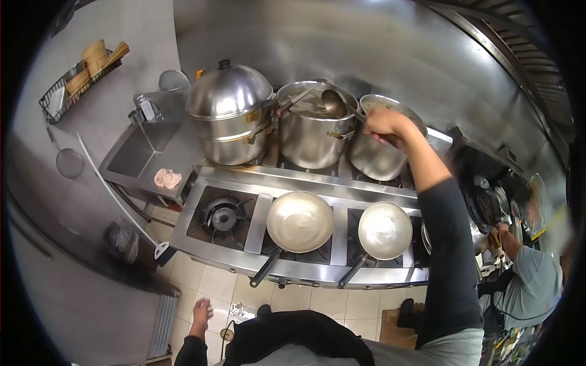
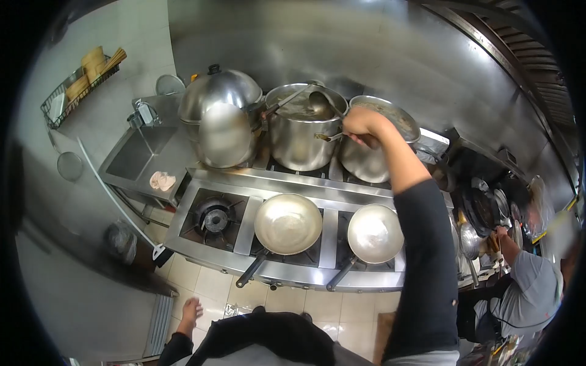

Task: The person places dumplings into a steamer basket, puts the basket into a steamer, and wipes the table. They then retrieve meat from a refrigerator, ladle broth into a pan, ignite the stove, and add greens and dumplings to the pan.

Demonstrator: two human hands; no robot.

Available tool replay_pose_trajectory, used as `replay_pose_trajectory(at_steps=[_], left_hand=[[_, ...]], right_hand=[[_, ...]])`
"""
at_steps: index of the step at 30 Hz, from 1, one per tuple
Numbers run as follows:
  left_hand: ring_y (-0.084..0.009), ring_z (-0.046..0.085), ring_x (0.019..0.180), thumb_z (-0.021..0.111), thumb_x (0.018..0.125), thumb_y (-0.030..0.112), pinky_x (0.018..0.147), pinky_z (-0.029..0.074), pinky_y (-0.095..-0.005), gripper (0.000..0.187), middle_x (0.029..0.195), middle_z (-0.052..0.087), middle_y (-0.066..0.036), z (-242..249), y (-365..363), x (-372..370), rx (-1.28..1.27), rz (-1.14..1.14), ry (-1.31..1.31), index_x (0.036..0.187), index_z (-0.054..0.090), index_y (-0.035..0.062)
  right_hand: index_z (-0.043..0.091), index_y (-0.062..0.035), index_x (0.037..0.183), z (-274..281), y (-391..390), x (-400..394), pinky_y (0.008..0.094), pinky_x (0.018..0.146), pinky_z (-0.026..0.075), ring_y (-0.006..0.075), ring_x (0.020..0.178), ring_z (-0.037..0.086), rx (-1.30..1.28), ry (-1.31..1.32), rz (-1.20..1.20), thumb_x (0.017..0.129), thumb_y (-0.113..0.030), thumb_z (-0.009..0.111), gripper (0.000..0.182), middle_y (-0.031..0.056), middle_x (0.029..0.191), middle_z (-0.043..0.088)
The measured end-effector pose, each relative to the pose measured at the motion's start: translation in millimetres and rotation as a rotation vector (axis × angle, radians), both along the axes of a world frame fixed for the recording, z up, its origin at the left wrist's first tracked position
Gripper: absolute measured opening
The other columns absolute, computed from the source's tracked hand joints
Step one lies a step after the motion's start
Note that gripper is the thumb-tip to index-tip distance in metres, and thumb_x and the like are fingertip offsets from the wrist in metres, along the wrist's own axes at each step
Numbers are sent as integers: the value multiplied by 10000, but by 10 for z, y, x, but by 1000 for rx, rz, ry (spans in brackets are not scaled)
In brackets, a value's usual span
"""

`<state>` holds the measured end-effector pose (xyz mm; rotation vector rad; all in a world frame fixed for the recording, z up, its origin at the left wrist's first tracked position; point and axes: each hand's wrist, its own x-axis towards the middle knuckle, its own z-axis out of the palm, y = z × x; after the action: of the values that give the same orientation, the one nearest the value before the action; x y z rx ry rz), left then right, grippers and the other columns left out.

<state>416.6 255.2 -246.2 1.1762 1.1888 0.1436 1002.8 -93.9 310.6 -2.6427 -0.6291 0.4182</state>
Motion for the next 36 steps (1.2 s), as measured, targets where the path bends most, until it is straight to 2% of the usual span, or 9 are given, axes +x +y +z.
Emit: replay_pose_trajectory(at_steps=[3,8,10,11,12,14,17,28,36], left_hand=[[-181,575,676,708,881,288,514,462,-317,482,892,605,-66,-324,-48,-746,27,90,150,1279,504,108],[-196,549,613,670,864,278,477,432,-319,355,850,567,-64,-587,-166,-1780,-137,195,277,1163,561,120],[-320,615,1035,653,934,199,896,522,-450,486,1226,587,-216,-630,-248,-2115,-249,136,278,1393,509,130],[-257,618,1007,658,916,134,882,515,-448,396,1103,635,-221,-626,-285,-2271,-23,-195,286,1299,592,58],[-257,618,1007,658,916,134,882,515,-448,396,1103,635,-221,-689,-206,-2237,-24,-196,287,1299,592,58],[-245,577,634,671,886,290,601,500,-392,367,867,596,-65,-861,19,-2132,617,-807,191,1195,546,137],[-206,577,664,665,873,306,542,464,-336,340,900,580,-73,-469,-234,-1481,-151,164,285,1150,581,127],[-229,632,986,607,955,320,842,504,-348,451,1145,631,-117,749,-434,851,-132,-186,-353,1328,529,80],[-199,639,990,581,950,315,837,512,-331,430,1123,652,-81,235,-584,789,-217,-395,-213,1319,544,97]], right_hand=[[532,-14,735,11,301,111,280,408,423,135,472,527,68,239,-166,845,-11,576,119,48,575,519],[412,-31,782,-306,415,479,174,388,445,59,456,484,1017,1078,-401,951,-62,456,177,28,671,488],[372,0,824,-321,340,563,173,379,440,64,455,473,1121,1136,-375,966,-54,405,156,55,723,476],[366,-12,796,-292,299,540,179,375,437,69,455,462,1237,1213,-393,956,-45,405,169,42,689,459],[360,-25,767,-256,256,521,186,371,434,74,454,450,1356,1288,-410,946,-36,406,185,30,654,442],[340,-14,782,-167,152,429,184,360,432,77,447,442,1379,1282,-413,966,-52,372,190,42,659,432],[354,1,787,-90,-46,349,195,354,439,87,425,440,1423,1332,-383,987,-62,338,210,51,658,438],[426,37,836,-73,-692,-1055,180,329,408,53,439,452,1499,1279,-314,987,-102,421,205,46,724,462],[463,-41,972,-1830,-1026,-2041,190,356,327,54,475,433,1395,1346,-441,947,-32,510,54,71,779,525]])
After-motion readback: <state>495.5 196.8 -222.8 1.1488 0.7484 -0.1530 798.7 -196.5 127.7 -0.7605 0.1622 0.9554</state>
